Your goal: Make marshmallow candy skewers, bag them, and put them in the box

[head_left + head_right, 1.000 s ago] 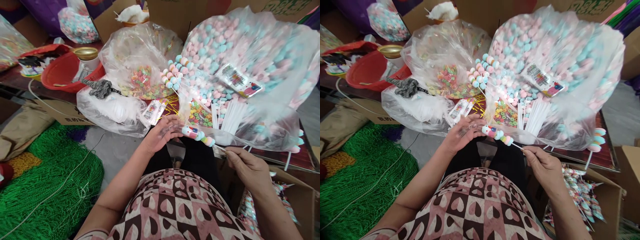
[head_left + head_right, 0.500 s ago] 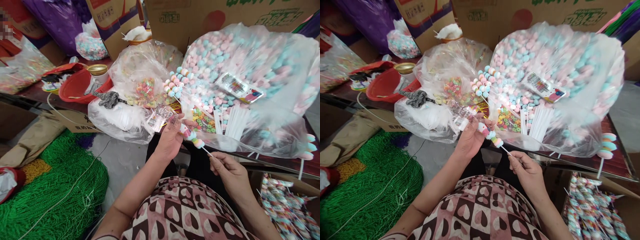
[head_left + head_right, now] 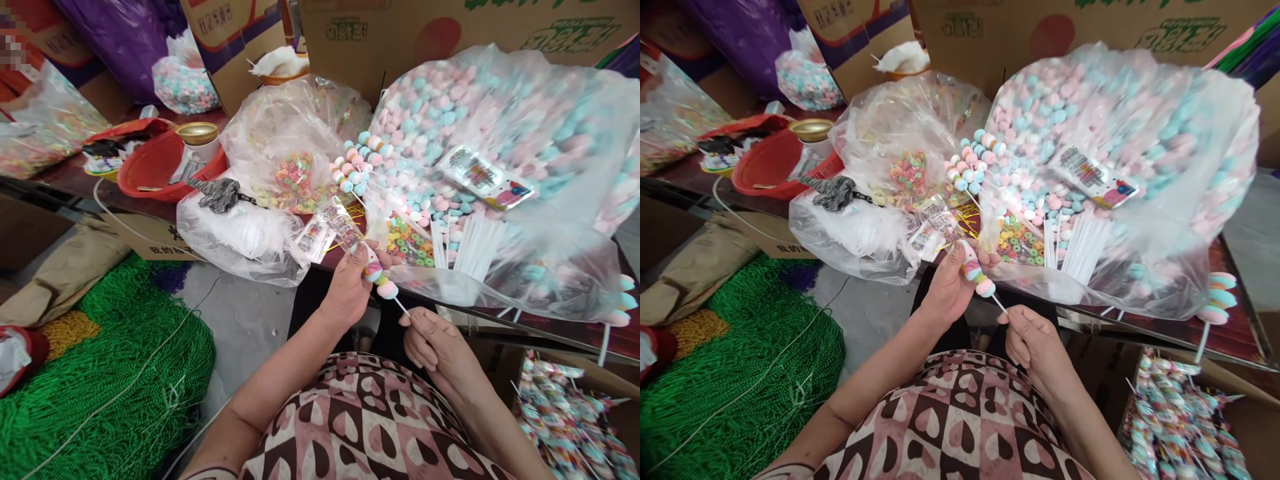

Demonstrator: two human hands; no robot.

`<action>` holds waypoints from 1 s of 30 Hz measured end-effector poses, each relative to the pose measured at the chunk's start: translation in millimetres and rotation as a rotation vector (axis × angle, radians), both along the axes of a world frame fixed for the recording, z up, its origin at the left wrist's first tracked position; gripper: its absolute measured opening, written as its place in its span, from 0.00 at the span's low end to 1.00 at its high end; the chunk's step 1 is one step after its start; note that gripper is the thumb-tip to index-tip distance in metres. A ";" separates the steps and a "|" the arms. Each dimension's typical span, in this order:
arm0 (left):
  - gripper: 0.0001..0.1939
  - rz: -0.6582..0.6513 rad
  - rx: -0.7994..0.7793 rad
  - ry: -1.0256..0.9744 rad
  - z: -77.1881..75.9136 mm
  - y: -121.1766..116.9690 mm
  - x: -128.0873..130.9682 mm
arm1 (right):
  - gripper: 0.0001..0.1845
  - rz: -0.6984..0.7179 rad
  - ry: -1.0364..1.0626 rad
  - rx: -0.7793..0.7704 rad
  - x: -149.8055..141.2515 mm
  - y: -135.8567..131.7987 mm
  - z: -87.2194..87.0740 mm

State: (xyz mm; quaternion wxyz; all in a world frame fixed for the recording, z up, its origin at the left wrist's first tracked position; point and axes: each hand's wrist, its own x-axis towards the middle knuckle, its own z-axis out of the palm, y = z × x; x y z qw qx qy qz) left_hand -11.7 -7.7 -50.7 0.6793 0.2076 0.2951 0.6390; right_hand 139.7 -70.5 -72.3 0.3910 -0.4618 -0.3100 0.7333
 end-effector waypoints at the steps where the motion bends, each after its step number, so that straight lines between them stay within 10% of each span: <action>1: 0.20 0.001 0.000 0.016 0.7 -0.7 0.9 | 0.17 0.024 0.015 -0.012 -1.9 0.4 0.4; 15: 0.23 0.006 -0.038 0.078 9.7 1.4 -6.3 | 0.16 -0.107 -0.383 0.306 -5.7 9.2 -3.1; 30: 0.22 -0.168 0.083 0.053 14.4 -5.2 -18.5 | 0.18 -0.080 -0.098 0.186 -18.1 11.3 -5.8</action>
